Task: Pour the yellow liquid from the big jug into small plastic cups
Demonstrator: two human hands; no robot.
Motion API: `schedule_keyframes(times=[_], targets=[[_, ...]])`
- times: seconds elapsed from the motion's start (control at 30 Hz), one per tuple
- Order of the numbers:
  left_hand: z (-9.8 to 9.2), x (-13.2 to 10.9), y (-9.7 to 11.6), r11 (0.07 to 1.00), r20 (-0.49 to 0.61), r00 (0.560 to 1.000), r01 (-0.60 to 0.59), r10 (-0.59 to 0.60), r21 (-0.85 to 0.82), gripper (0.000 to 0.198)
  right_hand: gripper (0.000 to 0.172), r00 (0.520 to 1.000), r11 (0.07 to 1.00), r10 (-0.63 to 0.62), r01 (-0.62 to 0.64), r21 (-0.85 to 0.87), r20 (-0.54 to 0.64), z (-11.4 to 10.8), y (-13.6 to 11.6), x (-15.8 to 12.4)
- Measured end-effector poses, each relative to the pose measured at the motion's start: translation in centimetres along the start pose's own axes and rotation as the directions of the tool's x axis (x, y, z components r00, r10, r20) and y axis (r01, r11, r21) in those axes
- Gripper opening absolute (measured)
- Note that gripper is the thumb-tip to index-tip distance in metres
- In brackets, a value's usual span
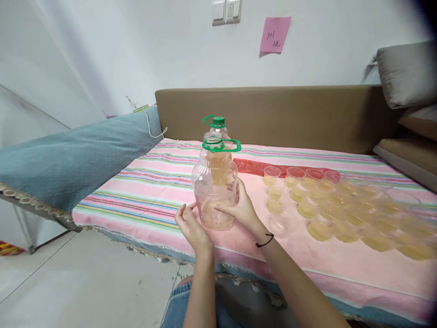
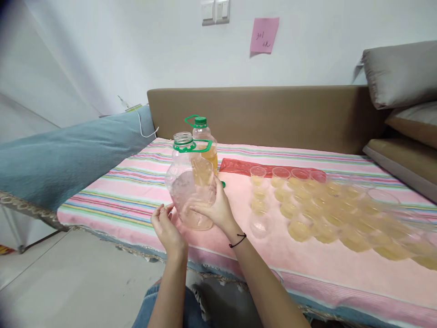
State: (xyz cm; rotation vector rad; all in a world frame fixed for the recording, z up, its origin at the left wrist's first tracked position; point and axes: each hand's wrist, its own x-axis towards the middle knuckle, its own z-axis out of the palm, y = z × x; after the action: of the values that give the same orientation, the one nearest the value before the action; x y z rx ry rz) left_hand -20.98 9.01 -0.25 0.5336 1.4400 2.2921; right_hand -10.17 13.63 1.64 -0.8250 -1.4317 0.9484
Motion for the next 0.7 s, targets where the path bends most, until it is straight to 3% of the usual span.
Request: schedule_keyframes(times=[0.13,0.27,0.4,0.5,0.6,0.7], targets=[[-0.3,0.0,0.3,0.999,-0.063,0.997,-0.038,0.038,0.004,0.019,0.091,0.997,1.000,-0.016,0.017,0.018,-0.069,-0.1,-0.9,-0.1],[-0.4,0.0,0.6,0.997,-0.046,0.998,-0.035,0.032,-0.062,0.016,0.078,0.996,0.999,-0.010,0.014,0.048,-0.087,-1.9,-4.2,-0.3],[0.1,-0.5,0.6,0.995,0.115,0.993,0.011,0.000,-0.100,0.016,0.077,0.989,0.997,-0.064,0.059,-0.039,-0.131,-5.7,-9.0,-1.0],[0.5,-1.3,0.4,0.998,0.245,0.969,-0.003,0.018,-0.063,0.017,0.067,0.980,0.976,-0.148,0.123,-0.180,-0.133,-9.3,-12.6,-2.4],[1.1,-2.5,0.4,0.999,0.385,0.922,-0.021,0.038,-0.048,0.017,0.062,0.980,0.936,-0.160,0.113,-0.334,-0.116,-13.3,-15.7,-4.4],[1.7,-4.0,0.2,0.999,0.531,0.847,-0.032,0.036,-0.016,0.018,0.070,0.977,0.812,-0.166,0.056,-0.582,-0.137,-17.7,-17.5,-6.8]])
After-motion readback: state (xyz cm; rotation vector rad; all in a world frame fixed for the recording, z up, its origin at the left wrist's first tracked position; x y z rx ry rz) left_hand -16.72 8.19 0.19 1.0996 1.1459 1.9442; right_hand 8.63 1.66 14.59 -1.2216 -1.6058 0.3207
